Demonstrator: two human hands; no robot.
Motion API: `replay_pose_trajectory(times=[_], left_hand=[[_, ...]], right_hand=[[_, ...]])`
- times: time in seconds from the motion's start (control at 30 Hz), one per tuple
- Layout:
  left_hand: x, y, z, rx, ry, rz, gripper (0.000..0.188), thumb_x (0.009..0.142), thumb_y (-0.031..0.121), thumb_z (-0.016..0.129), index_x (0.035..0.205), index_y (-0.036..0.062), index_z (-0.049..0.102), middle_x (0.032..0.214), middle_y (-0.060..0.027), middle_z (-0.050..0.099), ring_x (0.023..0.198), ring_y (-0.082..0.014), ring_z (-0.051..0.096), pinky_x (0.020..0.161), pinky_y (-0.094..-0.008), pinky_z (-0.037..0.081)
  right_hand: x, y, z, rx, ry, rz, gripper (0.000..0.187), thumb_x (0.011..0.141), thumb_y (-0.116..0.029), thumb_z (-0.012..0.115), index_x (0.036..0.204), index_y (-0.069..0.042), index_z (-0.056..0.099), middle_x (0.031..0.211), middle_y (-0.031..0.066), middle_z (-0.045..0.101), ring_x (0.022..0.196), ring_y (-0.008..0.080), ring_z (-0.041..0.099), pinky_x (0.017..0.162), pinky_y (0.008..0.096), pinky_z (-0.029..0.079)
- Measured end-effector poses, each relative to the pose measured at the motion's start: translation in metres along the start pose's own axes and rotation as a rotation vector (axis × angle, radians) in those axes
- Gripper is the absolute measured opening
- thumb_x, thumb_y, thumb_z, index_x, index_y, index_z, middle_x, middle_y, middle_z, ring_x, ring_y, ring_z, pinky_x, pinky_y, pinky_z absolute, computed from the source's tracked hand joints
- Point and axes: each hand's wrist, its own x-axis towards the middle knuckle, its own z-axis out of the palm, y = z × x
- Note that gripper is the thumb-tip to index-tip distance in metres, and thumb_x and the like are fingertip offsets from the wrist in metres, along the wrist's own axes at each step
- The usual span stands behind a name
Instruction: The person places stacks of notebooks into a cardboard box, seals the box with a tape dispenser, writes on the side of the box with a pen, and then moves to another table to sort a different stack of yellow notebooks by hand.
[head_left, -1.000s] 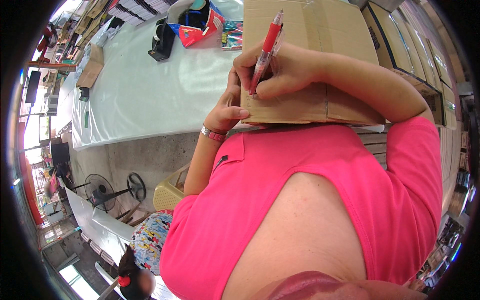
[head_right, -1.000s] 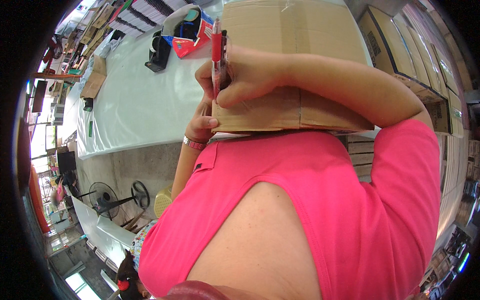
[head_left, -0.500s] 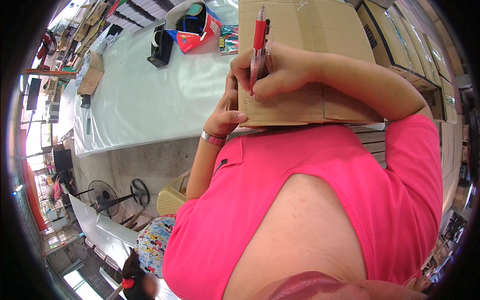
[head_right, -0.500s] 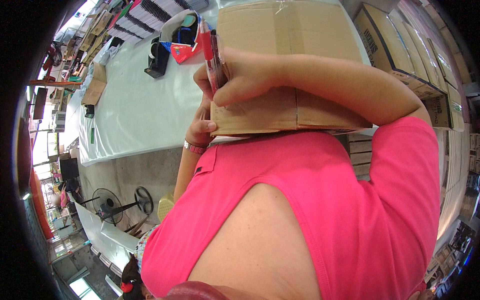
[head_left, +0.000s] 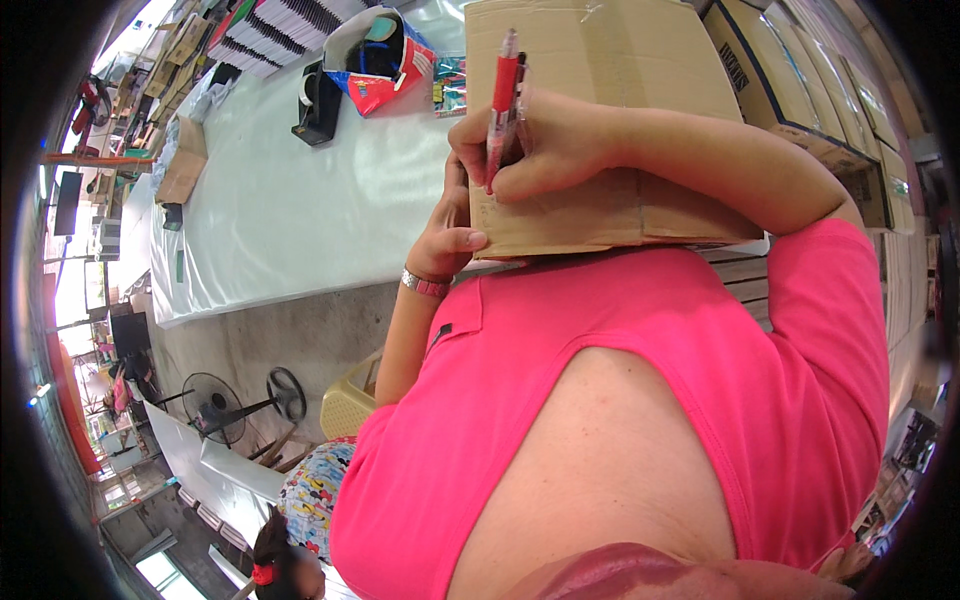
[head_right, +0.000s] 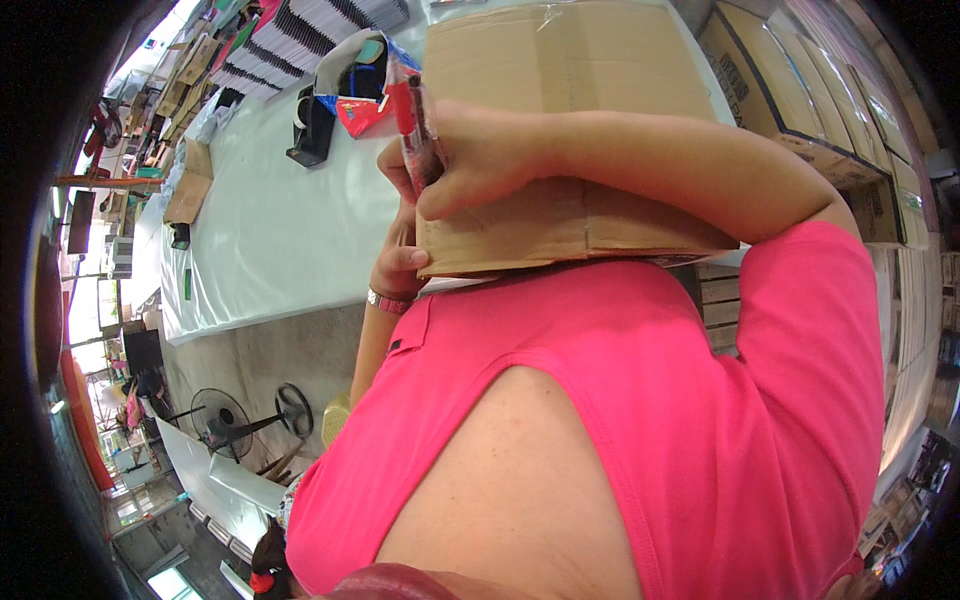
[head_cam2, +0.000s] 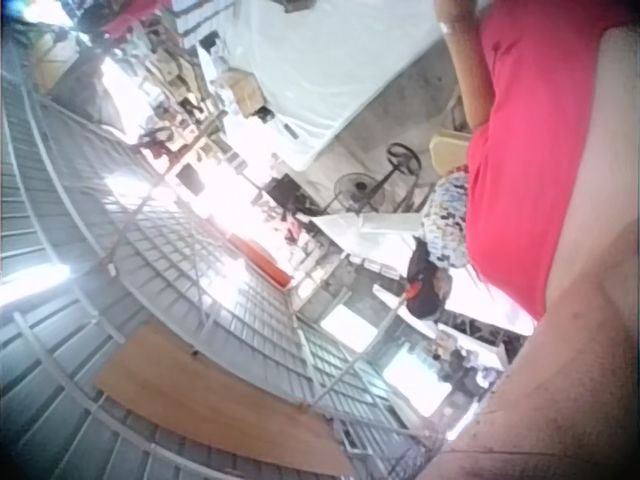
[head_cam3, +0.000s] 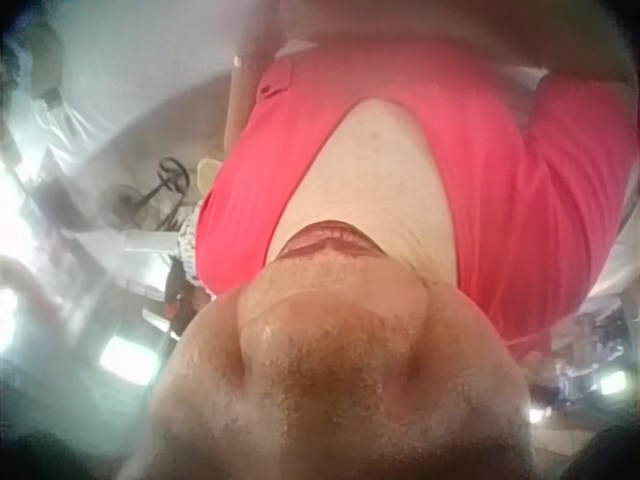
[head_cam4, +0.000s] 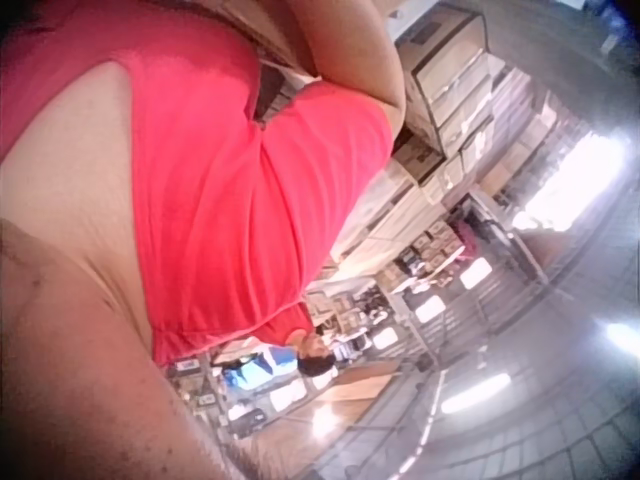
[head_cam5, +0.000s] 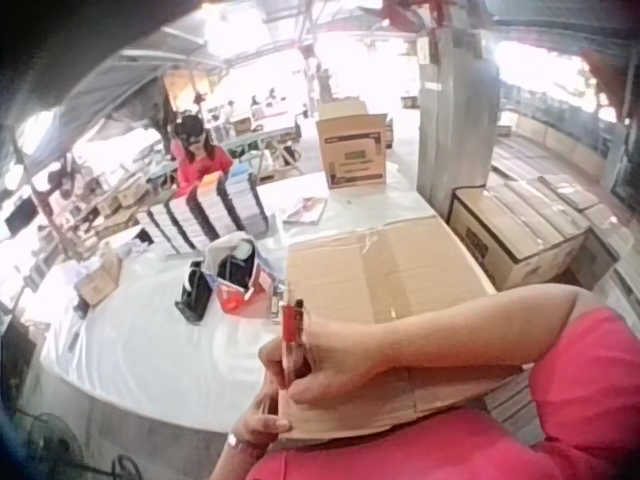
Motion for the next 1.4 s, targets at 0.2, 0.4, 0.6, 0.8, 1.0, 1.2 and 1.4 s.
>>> replay_pose_trajectory(times=[0.2,0.4,0.6,0.8,1.0,1.2,1.4], left_hand=[[-0.003,0.001,0.006,0.082,0.129,-0.006,0.114,0.051,0.023,0.071,0.147,0.0072,0.011,0.143,-0.0134,0.034,0.133,-0.0284,0.037,0.11,-0.0394,0.031],[0.0,0.003,0.027,0.133,0.26,0.056,0.11,0.053,0.026,0.066,0.148,0.0064,0.015,0.143,-0.0153,0.035,0.133,-0.0305,0.036,0.109,-0.0403,0.032],[0.006,0.01,0.03,0.41,0.265,0.039,0.108,0.062,0.029,0.071,0.15,0.0036,0.014,0.143,-0.0144,0.035,0.129,-0.0276,0.039,0.105,-0.0382,0.034],[0.008,0.009,0.006,0.372,0.152,0.031,0.108,0.069,0.041,0.076,0.15,0.0042,0.014,0.144,-0.0133,0.035,0.13,-0.027,0.039,0.105,-0.0401,0.034],[-0.006,-0.004,-0.012,0.267,0.254,0.046,0.088,0.087,0.044,0.062,0.15,0.0058,0.015,0.149,-0.0122,0.029,0.133,-0.0262,0.035,0.108,-0.0401,0.032],[0.007,-0.01,0.012,0.2,0.28,0.118,0.072,0.098,0.05,0.035,0.151,0.0076,0.012,0.154,-0.0093,0.022,0.139,-0.0232,0.026,0.113,-0.0367,0.023],[0.003,0.0,0.029,0.311,0.282,0.061,0.076,0.095,0.062,0.024,0.151,0.0117,0.012,0.154,-0.0084,0.022,0.139,-0.0226,0.027,0.111,-0.0366,0.027]], right_hand=[[-0.003,-0.005,-0.002,0.097,0.059,0.043,0.007,0.069,-0.006,0.056,0.075,-0.003,0.055,0.065,0.0032,0.054,0.061,0.009,0.05,0.056,0.0264,0.039],[-0.064,-0.028,-0.116,0.108,0.759,-0.363,0.026,0.089,-0.025,0.055,0.078,-0.002,0.06,0.07,0.0042,0.06,0.062,0.0158,0.055,0.062,0.0298,0.047],[-0.275,0.095,-0.106,-0.511,1.008,0.962,0.023,0.081,-0.025,0.065,0.077,-0.003,0.063,0.06,0.0079,0.063,0.057,0.0162,0.064,0.056,0.0304,0.051],[-0.293,0.209,-0.032,-0.397,0.329,1.407,0.046,0.082,-0.041,0.066,0.108,-0.004,0.063,0.08,0.0163,0.068,0.072,0.028,0.068,0.07,0.0388,0.055],[-0.287,0.311,-0.137,-0.807,0.953,1.104,0.075,0.086,-0.038,0.062,0.148,-0.019,0.024,0.149,0.0244,0.026,0.13,0.0395,0.039,0.105,0.0442,0.037],[-0.269,0.32,-0.162,-0.881,0.986,1.018,0.033,0.082,-0.036,0.061,0.097,-0.007,0.065,0.09,0.0189,0.068,0.09,0.036,0.064,0.084,0.0443,0.048],[-0.128,0.042,-0.132,-0.556,1.088,0.177,0.029,0.092,-0.031,0.054,0.089,-0.003,0.062,0.084,0.0127,0.067,0.078,0.0279,0.064,0.071,0.0384,0.05]])
